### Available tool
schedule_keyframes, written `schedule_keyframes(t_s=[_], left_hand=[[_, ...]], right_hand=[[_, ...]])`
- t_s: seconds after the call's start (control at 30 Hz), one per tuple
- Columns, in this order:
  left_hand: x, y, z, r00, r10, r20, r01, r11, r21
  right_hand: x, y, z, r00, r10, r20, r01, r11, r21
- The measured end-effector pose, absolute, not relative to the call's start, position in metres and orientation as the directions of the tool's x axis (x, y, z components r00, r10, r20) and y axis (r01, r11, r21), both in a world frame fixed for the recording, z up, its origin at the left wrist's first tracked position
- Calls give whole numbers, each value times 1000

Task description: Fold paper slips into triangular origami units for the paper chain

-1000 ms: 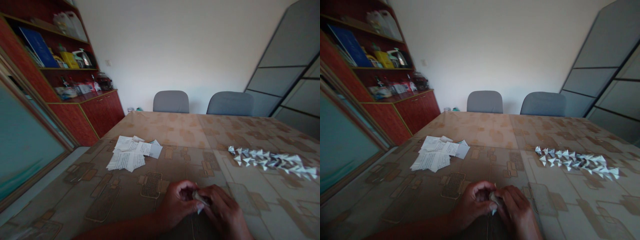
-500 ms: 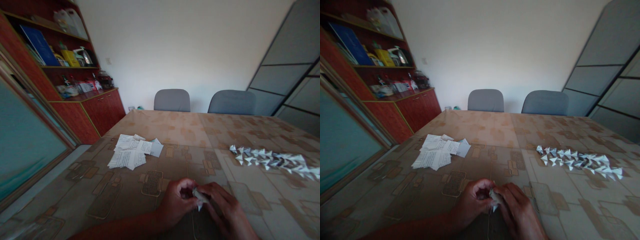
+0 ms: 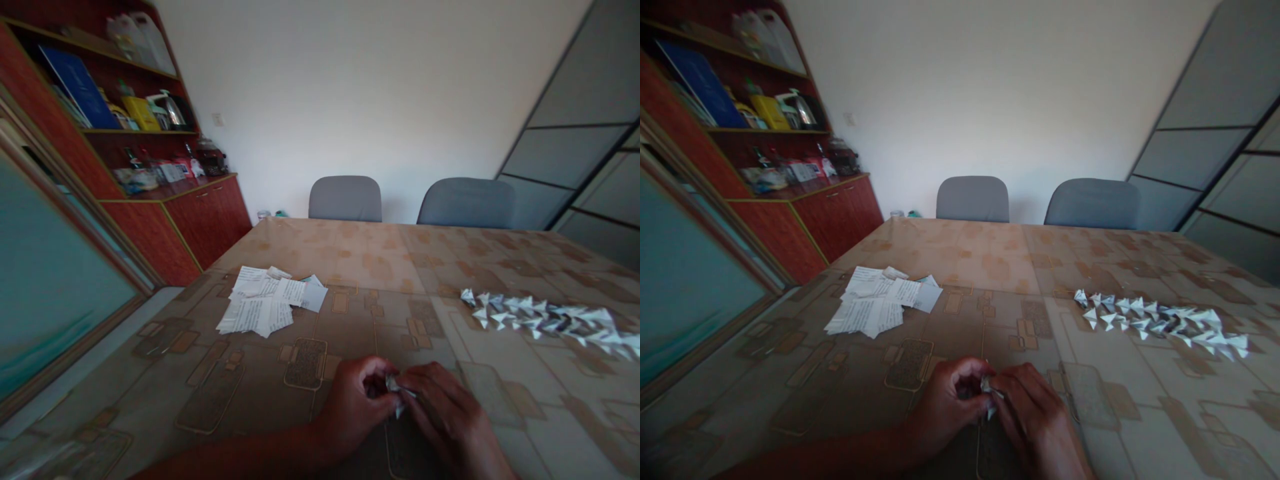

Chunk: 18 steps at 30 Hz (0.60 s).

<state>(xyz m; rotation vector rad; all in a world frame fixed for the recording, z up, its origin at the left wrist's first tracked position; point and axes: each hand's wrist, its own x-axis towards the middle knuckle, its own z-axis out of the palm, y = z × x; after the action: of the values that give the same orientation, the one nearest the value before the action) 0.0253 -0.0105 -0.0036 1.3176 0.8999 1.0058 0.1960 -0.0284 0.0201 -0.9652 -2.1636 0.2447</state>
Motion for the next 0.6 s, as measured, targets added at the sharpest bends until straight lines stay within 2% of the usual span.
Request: schedule_keyframes(t_s=[0.2, 0.43, 0.53, 0.6], left_hand=[[25, -11, -5, 327, 944, 42, -23, -37, 999], [22, -15, -4, 314, 943, 112, -48, -102, 994], [21, -16, -1, 317, 938, 144, -27, -143, 989], [21, -15, 1, 300, 946, 121, -45, -112, 993]], right_hand=[[196, -30, 17, -447, 700, 557, 580, 701, -415], [192, -29, 24, -411, 651, 638, 596, 722, -352], [192, -30, 27, -401, 666, 629, 579, 716, -390], [193, -30, 28, -370, 710, 599, 544, 689, -480]])
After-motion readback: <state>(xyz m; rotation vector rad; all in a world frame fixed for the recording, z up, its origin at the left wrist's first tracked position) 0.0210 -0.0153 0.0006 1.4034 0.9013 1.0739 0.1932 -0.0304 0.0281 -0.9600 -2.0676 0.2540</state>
